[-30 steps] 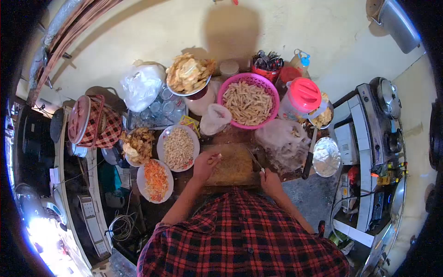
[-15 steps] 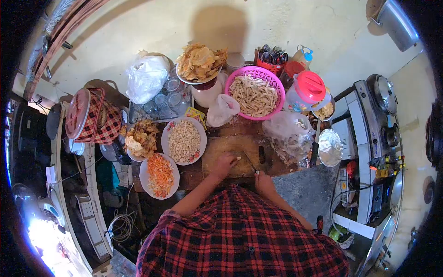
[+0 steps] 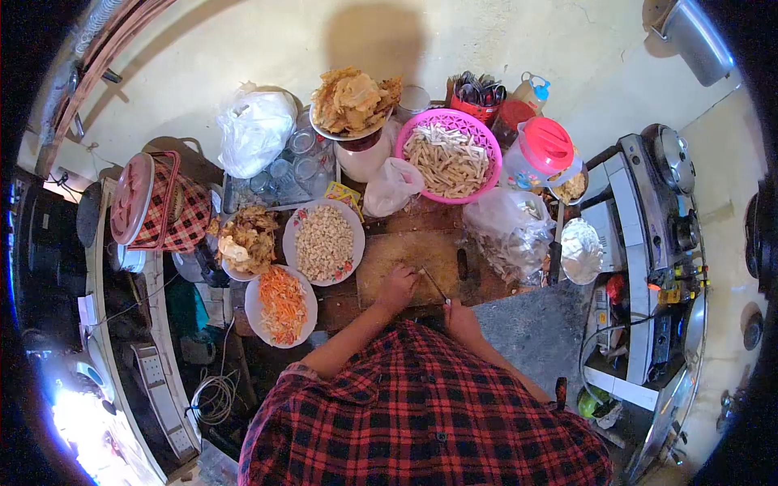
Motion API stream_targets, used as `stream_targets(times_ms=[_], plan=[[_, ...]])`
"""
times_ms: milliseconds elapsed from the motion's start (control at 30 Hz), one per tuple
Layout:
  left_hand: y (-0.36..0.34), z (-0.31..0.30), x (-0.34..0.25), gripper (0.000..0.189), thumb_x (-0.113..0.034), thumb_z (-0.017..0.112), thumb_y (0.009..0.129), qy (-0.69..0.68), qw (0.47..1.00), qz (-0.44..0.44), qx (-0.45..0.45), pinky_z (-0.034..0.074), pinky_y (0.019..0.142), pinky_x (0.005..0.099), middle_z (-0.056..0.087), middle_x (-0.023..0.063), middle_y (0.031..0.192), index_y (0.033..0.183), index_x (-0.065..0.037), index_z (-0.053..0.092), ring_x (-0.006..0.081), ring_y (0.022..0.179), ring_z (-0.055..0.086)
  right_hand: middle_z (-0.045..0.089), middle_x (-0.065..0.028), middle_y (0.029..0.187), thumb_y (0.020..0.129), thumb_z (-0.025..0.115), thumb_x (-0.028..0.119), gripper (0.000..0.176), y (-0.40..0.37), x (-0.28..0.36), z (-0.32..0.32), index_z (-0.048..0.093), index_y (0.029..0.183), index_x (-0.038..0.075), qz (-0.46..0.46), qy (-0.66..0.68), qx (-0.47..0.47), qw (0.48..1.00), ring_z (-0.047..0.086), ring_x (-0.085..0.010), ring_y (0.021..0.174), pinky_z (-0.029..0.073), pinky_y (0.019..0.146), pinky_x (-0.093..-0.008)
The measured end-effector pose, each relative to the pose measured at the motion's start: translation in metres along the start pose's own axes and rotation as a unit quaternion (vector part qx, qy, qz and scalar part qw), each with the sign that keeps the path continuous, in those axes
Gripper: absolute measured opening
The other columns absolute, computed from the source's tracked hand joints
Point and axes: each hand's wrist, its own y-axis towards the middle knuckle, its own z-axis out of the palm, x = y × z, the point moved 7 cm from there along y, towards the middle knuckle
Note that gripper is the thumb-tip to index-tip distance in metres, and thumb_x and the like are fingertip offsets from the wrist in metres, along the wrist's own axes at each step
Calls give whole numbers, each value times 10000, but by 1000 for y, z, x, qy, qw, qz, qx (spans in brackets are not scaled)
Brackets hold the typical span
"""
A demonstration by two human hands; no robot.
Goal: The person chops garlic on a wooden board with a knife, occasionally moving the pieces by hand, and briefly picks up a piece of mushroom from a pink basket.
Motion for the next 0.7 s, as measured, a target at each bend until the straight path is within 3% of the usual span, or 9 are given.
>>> stream_targets(times_ms=[333,433,567,700], plan=[[1,-3,0,149,-93,562,749,-26,999,-10,22,434,839,351,583,115,957,845,3,622,285,918,519,580,-281,737,899,394,273,325,2,10,0,452,922,-46,43,-31,48,997,573,-434,718,442,630,-530],[1,-5,1,141,-84,561,749,-48,998,-21,19,433,840,347,583,110,965,841,2,624,279,925,515,592,-255,704,896,393,301,333,6,11,5,478,926,-20,22,-47,11,999,590,-421,666,467,596,-520],[1,-10,-4,139,-79,573,739,-16,1000,-1,11,435,837,345,585,110,956,840,1,625,276,922,517,577,-277,717,895,405,281,323,-3,8,3,440,935,-38,48,-28,43,998,567,-446,681,446,599,-532],[1,-11,-3,153,-83,646,689,-31,1000,3,1,445,823,391,599,114,942,829,-24,625,298,888,550,569,-283,681,896,406,274,312,-6,8,5,435,926,-35,26,-23,24,999,568,-451,657,446,582,-535]])
